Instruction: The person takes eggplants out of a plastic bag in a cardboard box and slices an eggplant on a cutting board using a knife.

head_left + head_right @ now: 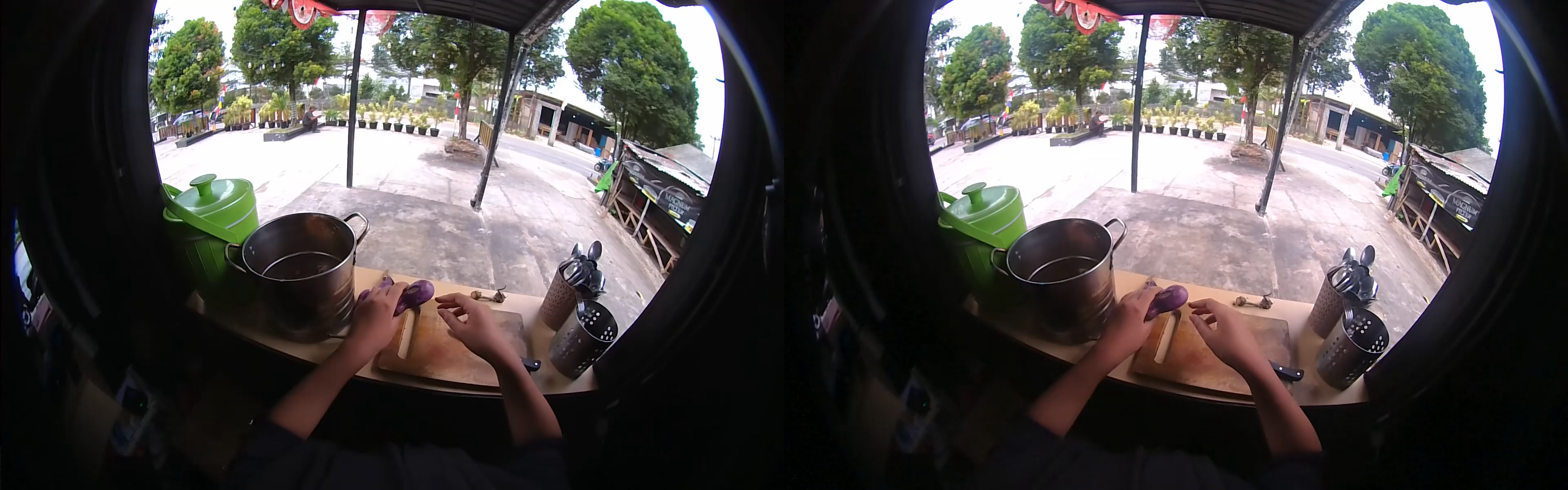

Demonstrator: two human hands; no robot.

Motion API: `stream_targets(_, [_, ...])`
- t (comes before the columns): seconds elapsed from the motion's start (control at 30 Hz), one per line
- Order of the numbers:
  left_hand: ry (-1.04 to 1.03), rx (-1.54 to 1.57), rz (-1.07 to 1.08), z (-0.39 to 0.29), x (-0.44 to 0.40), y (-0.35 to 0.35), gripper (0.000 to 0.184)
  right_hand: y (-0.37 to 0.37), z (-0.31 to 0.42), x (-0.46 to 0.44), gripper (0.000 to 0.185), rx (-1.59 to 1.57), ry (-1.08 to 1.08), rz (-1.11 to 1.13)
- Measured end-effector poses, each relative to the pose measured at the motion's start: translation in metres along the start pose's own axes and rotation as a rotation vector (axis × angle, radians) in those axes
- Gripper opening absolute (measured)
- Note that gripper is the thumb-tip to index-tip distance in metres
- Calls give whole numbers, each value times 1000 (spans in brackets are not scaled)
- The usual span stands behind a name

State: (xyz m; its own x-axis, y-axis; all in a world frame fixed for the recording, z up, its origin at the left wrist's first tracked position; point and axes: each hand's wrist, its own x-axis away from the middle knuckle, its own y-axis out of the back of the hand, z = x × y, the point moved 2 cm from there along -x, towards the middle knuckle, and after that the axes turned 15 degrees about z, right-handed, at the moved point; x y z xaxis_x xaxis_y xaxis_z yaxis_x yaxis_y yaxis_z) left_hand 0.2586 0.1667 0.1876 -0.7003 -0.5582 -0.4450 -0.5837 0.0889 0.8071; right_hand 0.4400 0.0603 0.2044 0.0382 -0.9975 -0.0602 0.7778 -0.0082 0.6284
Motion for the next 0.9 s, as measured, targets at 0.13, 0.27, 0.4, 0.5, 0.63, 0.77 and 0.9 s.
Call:
stream_targets(0.13, [-87, 52, 172, -18, -5, -20, 36, 13, 14, 27, 46, 38, -22, -253])
stream_targets(0.27, [-155, 31, 343, -31, -11, -32, 35, 19, -24, 33, 46, -291, -44, 14])
stream_targets(0.4, [-350, 144, 356, -36, -13, -33, 39, 20, -39, 41, 44, -286, 36, 37])
stream_targets(0.5, [-308, 277, 453, -29, -13, -39, 45, 16, -42, 45, 42, -213, -8, -26])
stream_targets(0.63, [-304, 383, 421, -15, -10, -52, 45, 14, -45, 51, 42, -83, 39, -100])
stream_targets(0.77, [-280, 339, 406, -11, -2, -56, 43, 20, -42, 75, 41, 103, -113, -229])
stream_targets(0.9, [-276, 300, 475, -6, 1, -54, 44, 24, -46, 112, 51, 309, -175, -299])
